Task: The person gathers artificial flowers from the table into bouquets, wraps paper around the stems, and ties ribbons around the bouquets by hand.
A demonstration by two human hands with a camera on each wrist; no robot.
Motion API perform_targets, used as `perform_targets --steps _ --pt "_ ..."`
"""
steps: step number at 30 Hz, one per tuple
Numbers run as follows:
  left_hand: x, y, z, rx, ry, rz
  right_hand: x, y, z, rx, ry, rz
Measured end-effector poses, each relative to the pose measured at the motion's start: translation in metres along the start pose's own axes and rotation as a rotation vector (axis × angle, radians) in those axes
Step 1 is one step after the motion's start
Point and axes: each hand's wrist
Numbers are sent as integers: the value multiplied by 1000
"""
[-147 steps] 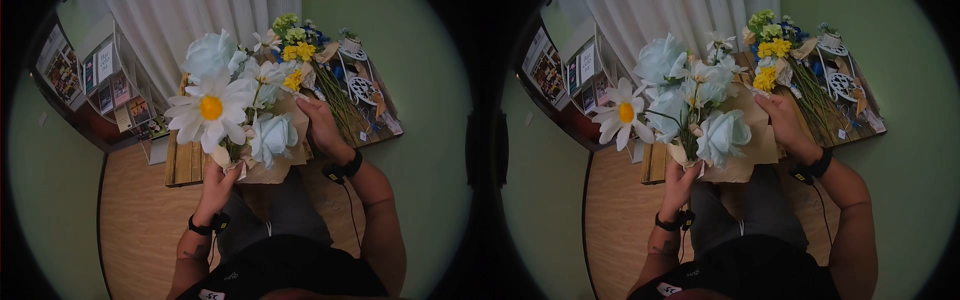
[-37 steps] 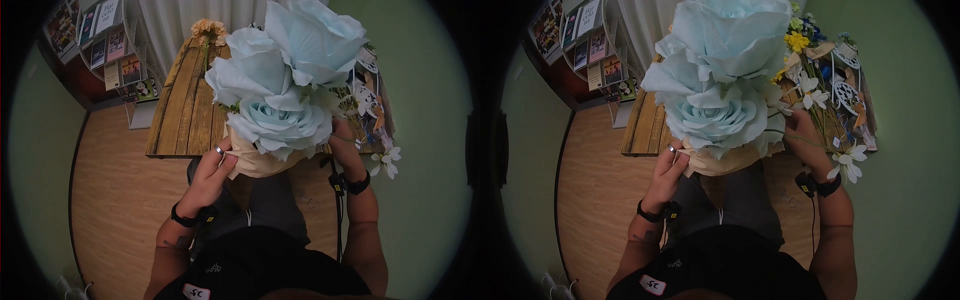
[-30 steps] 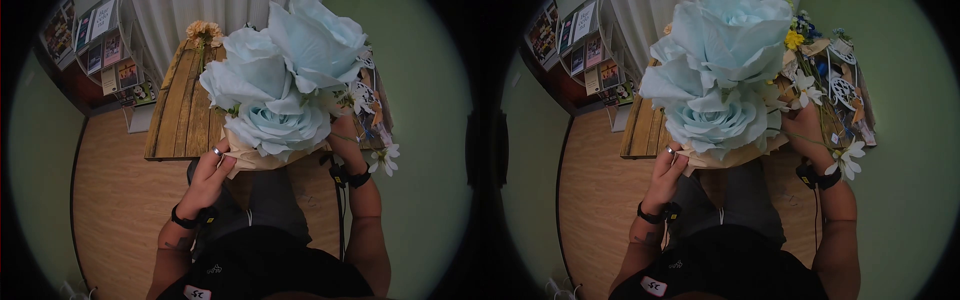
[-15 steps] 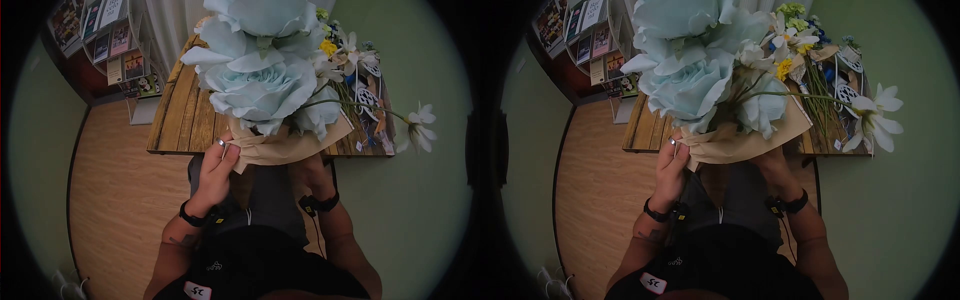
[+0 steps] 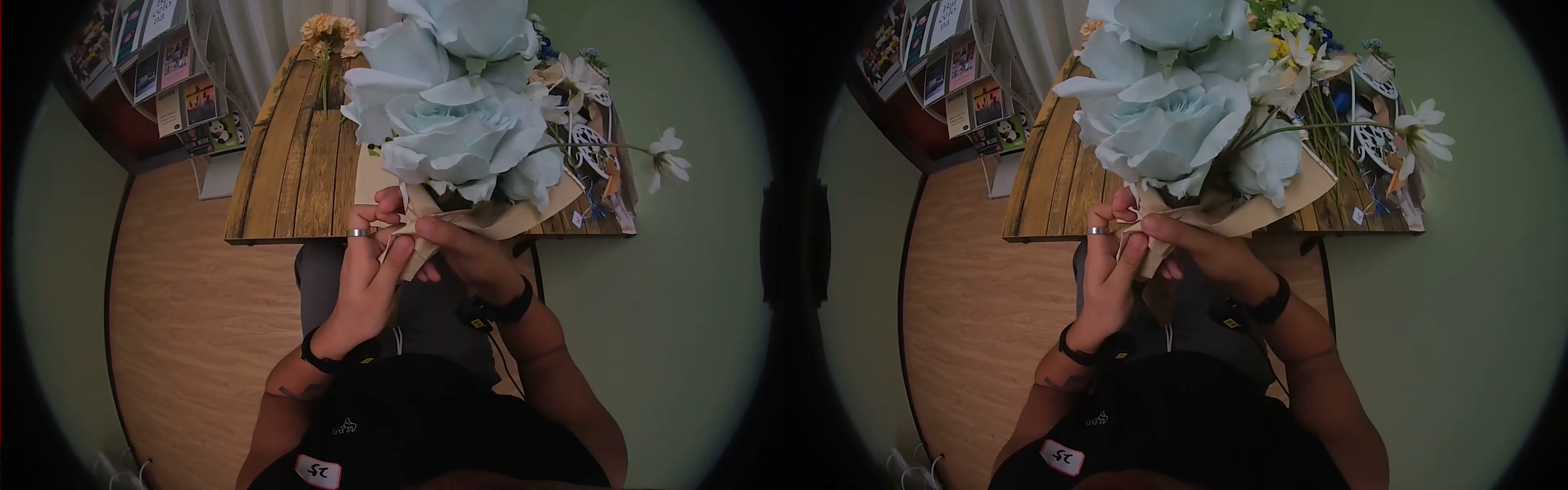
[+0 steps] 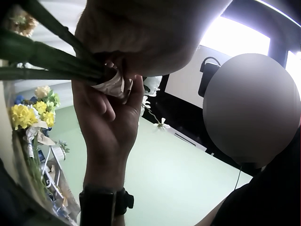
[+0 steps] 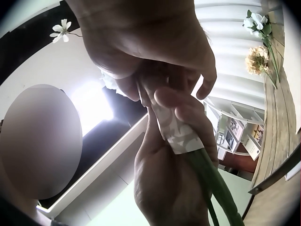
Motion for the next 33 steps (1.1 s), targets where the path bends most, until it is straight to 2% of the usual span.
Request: perform_targets --steps 2,4,6,8,10,11,13,16,17,19,20,21,22,23,24,25,26,28,29,30,32,33 --pt "2 -3 -1 23 -43 63 5 -2 -3 37 -53 -15" --pt "5 0 -4 -55 110 -100 -3 -3 -7 -14 -57 -8" --pt "10 -19 -4 -43 115 -171 -6 -6 -13 -37 -203 33" --pt "12 -24 -7 -38 125 -241 2 -4 -14 -42 -218 60" --pt "11 -13 -8 -132 104 53 9 -4 -11 -44 -220 80" --pt "9 -6 -7 -131 102 54 14 -8 -9 19 -160 89" --pt "3 5 -11 -197 -19 225 17 -10 -8 81 -111 105" --pt "13 -9 -13 -128 -47 156 17 -8 -11 12 -86 93" --pt "14 -12 -15 -131 -50 157 17 -8 -12 30 -113 98" --pt "15 -19 -16 -102 -183 237 14 -11 -12 51 -129 91" --pt "16 -21 -14 -104 -181 235 15 -16 -11 145 -120 73" --pt "18 -24 -15 -71 -249 381 16 -19 -12 237 -117 60" --pt "19 -26 -15 -36 -319 526 17 -17 -13 236 -124 64" --pt "22 -29 -16 -30 -318 523 16 -13 -14 144 -224 177" --pt "27 -33 -16 -25 -415 624 16 -11 -14 53 -320 285" --pt "31 -36 -15 -24 -513 726 12 -14 -15 84 -400 243" --pt "35 -36 -12 -28 -512 727 10 -12 -10 86 -398 241" --pt "42 -36 -11 155 -513 835 9 -8 1 -123 -266 374" --pt "42 -40 -15 271 -560 815 10 -14 -5 17 -303 333" --pt "43 -40 -14 275 -561 814 11 -14 -2 14 -306 336" --pt "42 -37 -11 235 -681 1050 19 -12 4 88 -11 390" --pt "49 -40 -5 239 -679 1045 18 -11 4 49 94 382"
Point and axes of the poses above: each hand's wrist, its own z-axis away from the middle knuckle, its own y-axis out of the palm, x = y × z, and after that the axes turned 13 degrees about z, right-handed
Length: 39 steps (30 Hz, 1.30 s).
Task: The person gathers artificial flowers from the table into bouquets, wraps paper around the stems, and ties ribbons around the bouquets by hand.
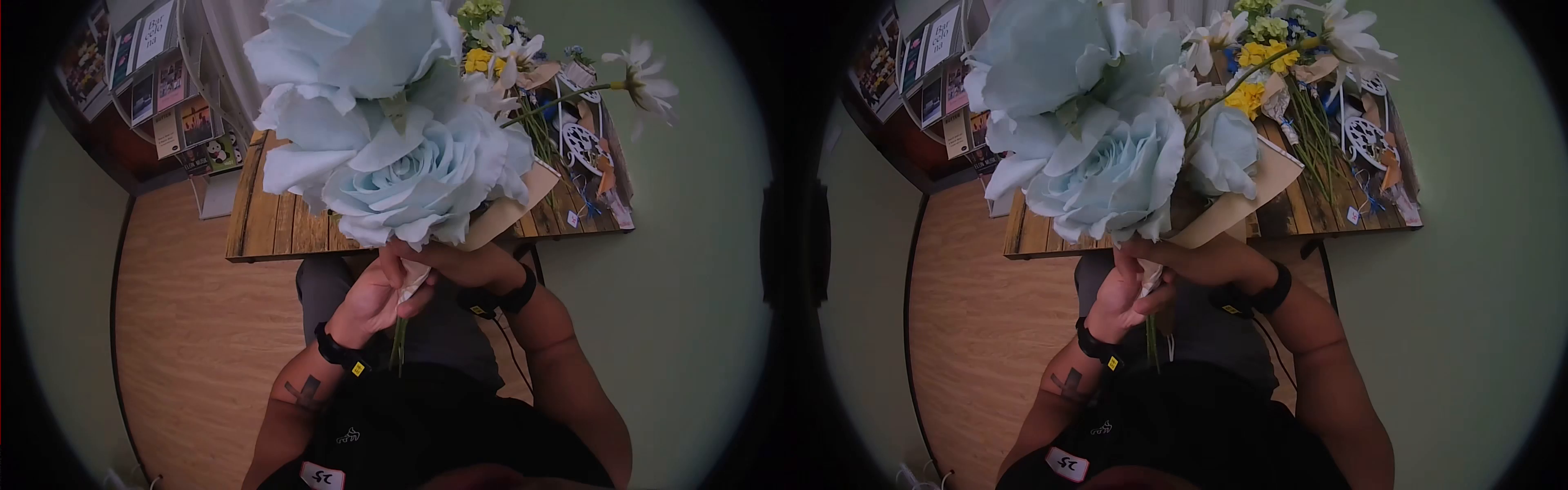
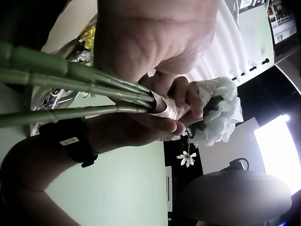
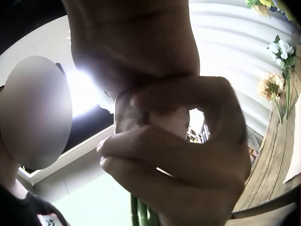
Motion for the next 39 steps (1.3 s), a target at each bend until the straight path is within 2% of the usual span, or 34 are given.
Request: perform_targets --steps 1,2,3,4,5,6,7,8,10,11,12,14,15,17,18,19,21,22,24,25,26,27,29,30,31,32,34,35,36,37,38,39 --pt "1 -16 1 -83 106 -11 -5 1 -1 -3 -13 12" --pt "-3 -22 -1 -162 212 -26 -14 1 -3 -114 -119 81" --pt "-6 -10 -3 -196 255 -126 -22 2 -4 -225 -225 147" --pt "-9 -8 -5 -181 257 -143 -30 -2 -2 -213 -174 200" --pt "-8 -4 -6 -220 313 -399 -27 -4 -3 -212 -185 209" --pt "-6 -1 -6 -265 369 -649 -26 -5 -3 -213 -73 238" --pt "-3 3 -3 -278 368 -687 -26 -4 -2 -213 45 263" --pt "-2 1 -2 -285 371 -677 -27 -4 -2 -203 53 260" --pt "0 -5 2 -300 579 -749 -31 -4 1 -298 -124 268" --pt "-3 5 6 -177 547 -823 -56 -7 -3 -308 -238 303" --pt "2 17 7 -175 544 -822 -53 -5 -3 -311 -236 304" --pt "12 44 7 -235 523 -1290 -35 4 -5 -406 -256 356" --pt "22 51 2 -214 510 -1270 -19 4 -2 -402 -257 358" --pt "27 42 -2 -200 506 -1187 13 4 1 -175 397 16" --pt "26 36 -2 -182 496 -1104 7 2 1 -95 385 -80" --pt "22 31 -2 -181 497 -1105 -1 2 -2 -95 384 -79" --pt "15 23 2 -74 324 -792 -16 6 -3 -218 -77 -10" --pt "14 22 2 -75 324 -794 -18 7 2 -319 -406 284" --pt "12 22 2 -13 159 -649 -15 -1 2 -282 -374 311" --pt "12 23 1 -14 163 -648 -14 -3 2 -245 -337 335" --pt "11 25 -3 54 116 -506 -14 3 -4 -302 -182 44" --pt "11 26 -5 119 65 -361 -13 3 -4 -307 -177 42" --pt "8 23 -3 132 12 -325 -6 -3 -5 -140 -136 25" --pt "7 21 -2 140 -47 -286 -3 -1 -4 -121 -202 -10" --pt "6 19 -2 152 -33 -321 -1 1 -3 -114 -267 -46" --pt "5 18 -4 168 -40 -356 -6 4 -3 -134 -146 -31" --pt "10 18 -5 173 24 -443 -25 1 -12 -48 115 79" --pt "11 18 -3 156 70 -503 4 3 1 -70 151 -1" --pt "10 19 4 49 93 -507 -3 4 -2 -100 7 -13" --pt "9 15 8 46 39 -506 -15 7 -8 -122 -137 -20" --pt "9 12 12 -20 136 -474 -24 7 -12 -32 -84 -15" --pt "9 11 12 -86 244 -446 -28 11 -10 -130 -233 -49"
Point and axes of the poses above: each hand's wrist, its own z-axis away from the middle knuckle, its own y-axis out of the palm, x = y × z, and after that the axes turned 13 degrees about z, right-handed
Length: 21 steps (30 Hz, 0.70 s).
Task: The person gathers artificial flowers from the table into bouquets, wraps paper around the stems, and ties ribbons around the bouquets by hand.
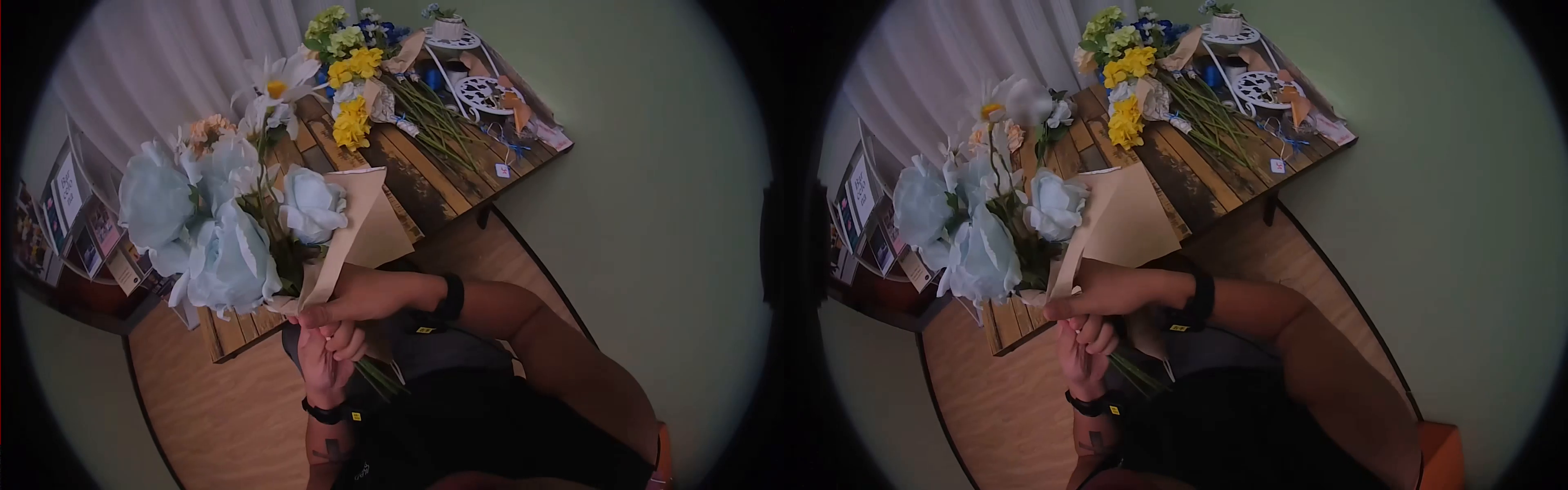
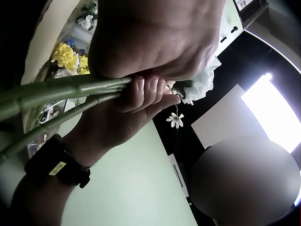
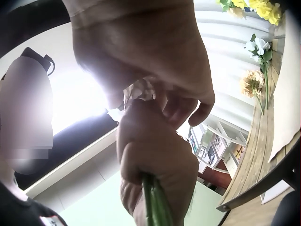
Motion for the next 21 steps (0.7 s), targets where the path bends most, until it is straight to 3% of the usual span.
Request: perform_targets --steps 1,3,7,9,13,19,21 --pt "1 3 -1 11 82 -154 -3 4 3 -92 -153 -28" --pt "-1 -1 -5 11 124 -220 -15 5 7 -26 -183 -169" --pt "-4 -5 -7 58 228 -260 -45 15 19 -239 -267 -55" --pt "-6 -7 -3 5 276 -249 -56 13 34 -347 -213 -17" --pt "-32 -35 18 -100 384 -173 -84 -6 70 -339 -6 -145" --pt "-60 -60 46 -121 419 -90 -127 -52 129 -752 179 73" --pt "-59 -55 50 -324 519 -93 -139 -81 151 -913 206 174"
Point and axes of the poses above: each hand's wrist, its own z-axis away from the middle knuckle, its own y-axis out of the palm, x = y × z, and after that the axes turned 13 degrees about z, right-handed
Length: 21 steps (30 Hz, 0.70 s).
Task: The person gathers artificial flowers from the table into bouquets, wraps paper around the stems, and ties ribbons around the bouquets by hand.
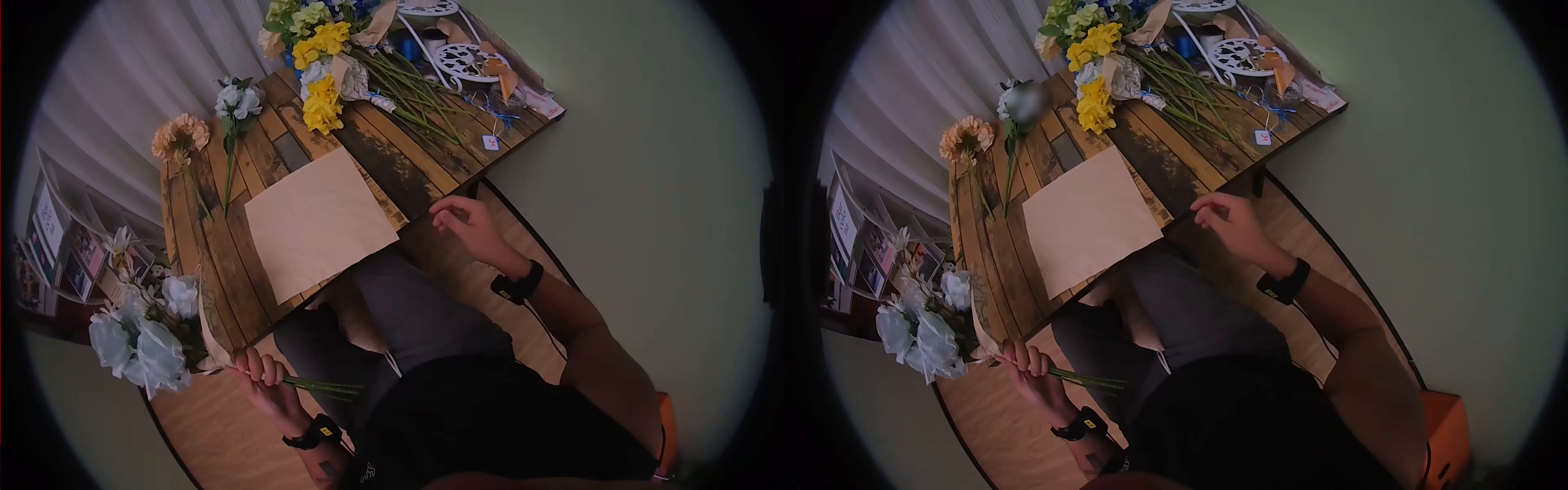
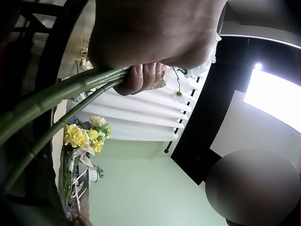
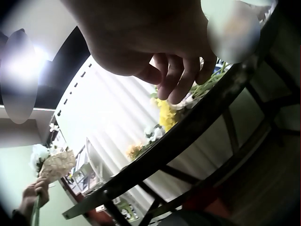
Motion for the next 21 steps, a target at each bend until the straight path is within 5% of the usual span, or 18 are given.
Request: perform_targets --steps 3,9,16,21 --pt "-4 -8 -2 167 -42 22 -29 -59 -29 -266 -15 163" --pt "4 4 -1 140 -52 -6 -82 -174 -82 -604 -14 616" --pt "10 13 1 157 -118 -25 -116 -211 -112 -558 106 768" --pt "21 17 2 141 -138 -49 -93 -205 -130 -490 232 1052"
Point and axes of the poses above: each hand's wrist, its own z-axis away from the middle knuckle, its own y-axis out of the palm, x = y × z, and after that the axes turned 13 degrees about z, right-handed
